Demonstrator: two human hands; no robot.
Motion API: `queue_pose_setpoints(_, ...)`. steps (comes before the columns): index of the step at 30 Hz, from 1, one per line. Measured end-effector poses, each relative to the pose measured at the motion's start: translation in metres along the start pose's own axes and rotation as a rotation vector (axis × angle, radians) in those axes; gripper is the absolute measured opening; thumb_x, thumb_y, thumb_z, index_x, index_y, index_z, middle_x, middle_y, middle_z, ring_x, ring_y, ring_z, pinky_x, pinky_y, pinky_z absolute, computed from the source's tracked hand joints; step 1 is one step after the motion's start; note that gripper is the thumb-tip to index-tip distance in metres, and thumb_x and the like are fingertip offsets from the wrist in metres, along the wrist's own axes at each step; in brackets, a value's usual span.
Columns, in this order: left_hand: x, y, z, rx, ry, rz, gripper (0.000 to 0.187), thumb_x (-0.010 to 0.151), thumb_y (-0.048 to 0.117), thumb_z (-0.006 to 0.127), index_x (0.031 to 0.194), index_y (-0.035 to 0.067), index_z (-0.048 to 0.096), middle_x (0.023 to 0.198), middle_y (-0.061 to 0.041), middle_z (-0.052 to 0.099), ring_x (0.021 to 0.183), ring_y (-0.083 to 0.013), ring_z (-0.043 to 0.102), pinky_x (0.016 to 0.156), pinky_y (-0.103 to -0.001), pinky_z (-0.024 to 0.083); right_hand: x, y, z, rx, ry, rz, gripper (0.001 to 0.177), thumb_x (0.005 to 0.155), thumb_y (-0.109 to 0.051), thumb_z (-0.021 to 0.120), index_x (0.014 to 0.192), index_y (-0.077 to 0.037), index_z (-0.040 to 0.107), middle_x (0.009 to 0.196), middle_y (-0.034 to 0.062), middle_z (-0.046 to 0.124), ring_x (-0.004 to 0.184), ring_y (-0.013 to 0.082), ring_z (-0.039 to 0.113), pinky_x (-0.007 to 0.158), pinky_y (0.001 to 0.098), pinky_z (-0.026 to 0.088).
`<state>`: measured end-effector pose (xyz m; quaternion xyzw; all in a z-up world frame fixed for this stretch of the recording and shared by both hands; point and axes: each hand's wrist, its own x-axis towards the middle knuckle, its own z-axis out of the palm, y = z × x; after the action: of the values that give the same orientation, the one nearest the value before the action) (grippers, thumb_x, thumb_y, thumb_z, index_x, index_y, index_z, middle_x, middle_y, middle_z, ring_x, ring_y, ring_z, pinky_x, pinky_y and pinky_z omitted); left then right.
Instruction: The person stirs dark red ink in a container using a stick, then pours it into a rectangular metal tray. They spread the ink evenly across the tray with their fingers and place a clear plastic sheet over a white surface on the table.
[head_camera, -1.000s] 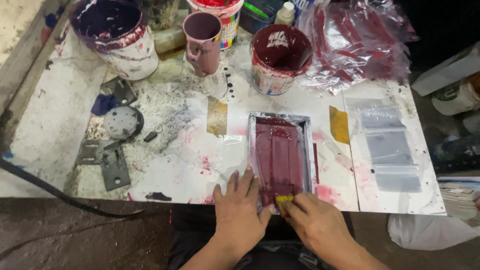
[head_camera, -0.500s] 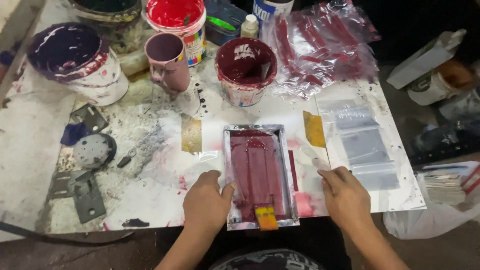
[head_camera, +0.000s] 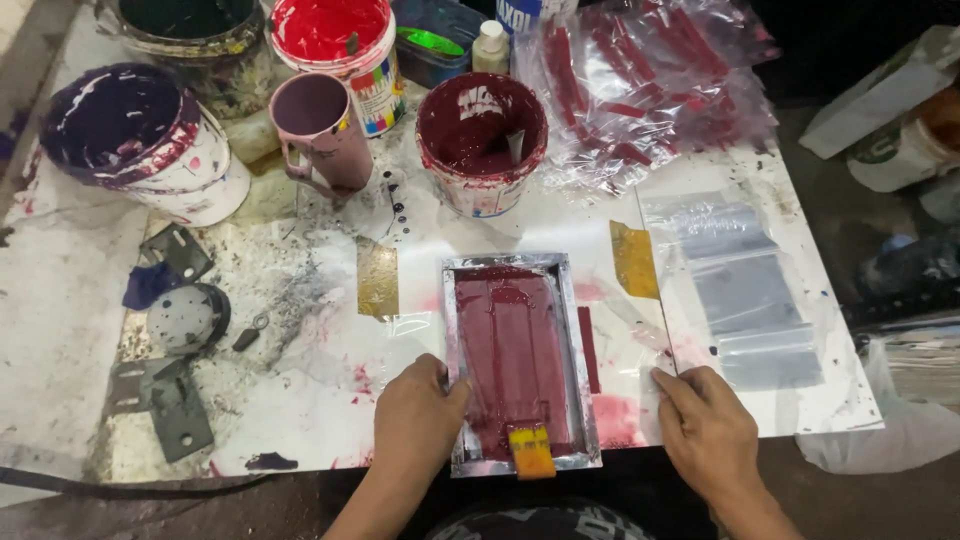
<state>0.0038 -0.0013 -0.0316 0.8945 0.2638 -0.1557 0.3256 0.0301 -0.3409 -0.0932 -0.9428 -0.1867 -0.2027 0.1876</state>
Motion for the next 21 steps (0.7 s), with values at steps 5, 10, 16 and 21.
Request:
queue_pose_setpoints(5, 0.003, 0.002, -0.001, 0.008, -0.008, 0.013, 0.027, 0.090, 0.033, 0.061, 0.094, 0.007, 0.063, 0.077, -0.011, 0.069, 0.073, -0.0312, 0.065, 0.067, -0.044, 0.049, 0.006, -0.009, -0.002, -0.065, 0.077, -0.085, 0.021, 0.094, -0.013, 0.069, 0.113, -0.011, 0.079, 0.092, 0.0039, 0.064, 0.076, 0.0176, 0.061, 0.058, 0.0284, 0.049)
queue_pose_setpoints(10, 0.007, 0.000, -0.002, 0.038, -0.040, 0.008, 0.026, 0.093, 0.034, 0.058, 0.084, 0.009, 0.057, 0.071, -0.008, 0.064, 0.069, -0.0283, 0.060, 0.064, -0.043, 0.045, 0.008, -0.009, -0.001, -0.121, 0.091, -0.119, 0.020, 0.096, -0.023, 0.071, 0.109, -0.012, 0.080, 0.091, 0.0033, 0.065, 0.076, 0.0165, 0.062, 0.057, 0.0266, 0.049)
queue_pose_setpoints(16, 0.006, 0.005, -0.014, -0.028, -0.050, 0.004, 0.025, 0.090, 0.031, 0.058, 0.086, 0.007, 0.062, 0.066, -0.010, 0.064, 0.067, -0.0290, 0.059, 0.063, -0.043, 0.042, 0.013, -0.014, -0.006, -0.094, 0.095, -0.164, 0.016, 0.097, -0.018, 0.072, 0.106, -0.007, 0.079, 0.091, 0.0065, 0.064, 0.077, 0.0188, 0.064, 0.061, 0.0266, 0.050)
queue_pose_setpoints(21, -0.001, 0.005, -0.048, -0.111, 0.013, -0.089, 0.024, 0.083, 0.032, 0.061, 0.083, 0.010, 0.070, 0.075, -0.011, 0.073, 0.069, -0.0252, 0.064, 0.066, -0.042, 0.044, 0.010, -0.012, -0.003, -0.063, 0.069, -0.098, 0.015, 0.097, -0.018, 0.071, 0.105, -0.007, 0.078, 0.096, 0.0059, 0.065, 0.081, 0.0181, 0.065, 0.071, 0.0249, 0.051)
